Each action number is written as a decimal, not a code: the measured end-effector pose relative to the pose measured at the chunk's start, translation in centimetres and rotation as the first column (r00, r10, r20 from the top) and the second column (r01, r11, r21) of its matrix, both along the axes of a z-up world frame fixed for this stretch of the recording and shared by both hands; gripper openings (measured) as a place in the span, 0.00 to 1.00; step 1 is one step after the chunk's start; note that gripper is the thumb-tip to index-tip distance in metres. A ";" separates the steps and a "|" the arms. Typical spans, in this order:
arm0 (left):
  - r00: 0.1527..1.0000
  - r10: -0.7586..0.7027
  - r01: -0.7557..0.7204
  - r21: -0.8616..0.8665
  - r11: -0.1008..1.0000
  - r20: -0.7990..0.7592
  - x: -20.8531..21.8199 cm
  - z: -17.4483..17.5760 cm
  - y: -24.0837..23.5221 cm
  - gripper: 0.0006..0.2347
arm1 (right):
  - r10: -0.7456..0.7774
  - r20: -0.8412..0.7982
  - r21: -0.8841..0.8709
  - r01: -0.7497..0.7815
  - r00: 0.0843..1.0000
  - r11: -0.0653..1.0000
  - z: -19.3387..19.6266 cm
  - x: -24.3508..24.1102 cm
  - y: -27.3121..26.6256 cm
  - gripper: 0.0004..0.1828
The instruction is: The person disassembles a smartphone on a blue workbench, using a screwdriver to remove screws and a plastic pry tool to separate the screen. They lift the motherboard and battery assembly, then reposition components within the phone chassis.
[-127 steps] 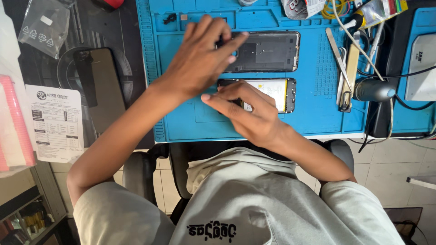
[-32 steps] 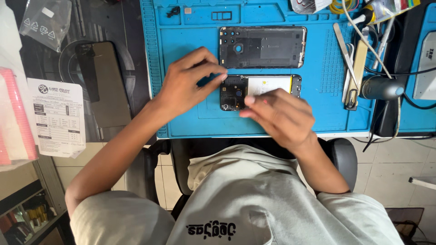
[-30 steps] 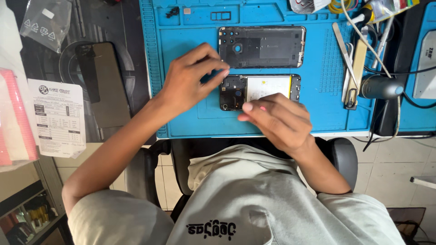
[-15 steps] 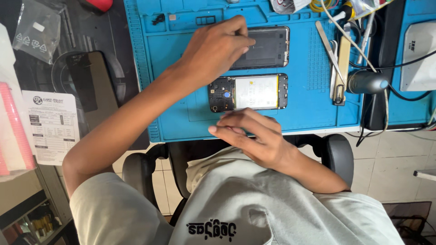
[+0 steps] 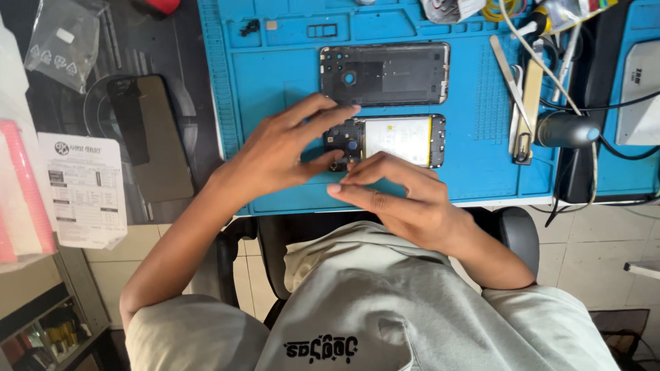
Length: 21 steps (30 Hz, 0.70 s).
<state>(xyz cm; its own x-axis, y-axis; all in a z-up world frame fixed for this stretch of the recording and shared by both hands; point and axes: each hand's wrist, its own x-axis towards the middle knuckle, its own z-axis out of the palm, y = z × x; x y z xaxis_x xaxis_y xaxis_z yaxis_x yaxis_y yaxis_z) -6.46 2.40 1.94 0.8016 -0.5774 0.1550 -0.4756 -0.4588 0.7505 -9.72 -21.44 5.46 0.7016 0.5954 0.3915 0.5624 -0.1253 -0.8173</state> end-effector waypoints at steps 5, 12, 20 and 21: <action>0.999 -0.032 0.032 0.081 0.996 -0.003 -0.8 -1.4 0.4 0.31 | -0.002 0.082 -0.076 0.008 0.997 0.997 0.8 1.0 0.0 0.23; 0.998 -0.055 0.054 0.067 0.996 0.020 -1.0 -2.4 0.3 0.31 | -0.104 0.282 -0.075 0.130 0.954 0.989 0.2 1.7 0.1 0.16; 0.996 -0.047 0.042 0.070 0.997 0.080 -0.9 -2.7 0.4 0.28 | -0.125 0.343 -0.099 0.169 0.931 0.981 -0.5 2.6 -0.7 0.13; 0.996 -0.049 0.043 0.071 0.997 0.077 -1.0 -2.7 0.4 0.28 | -0.128 0.345 -0.089 0.168 0.930 0.982 -0.6 2.7 -0.7 0.14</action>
<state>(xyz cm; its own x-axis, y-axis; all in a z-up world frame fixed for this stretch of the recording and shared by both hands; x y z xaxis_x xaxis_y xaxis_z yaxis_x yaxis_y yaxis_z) -7.44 2.77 -0.78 0.7610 -0.6248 0.1748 -0.5535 -0.4848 0.6772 -7.04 -22.11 4.90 0.6243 0.5499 0.5548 0.7693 -0.3096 -0.5589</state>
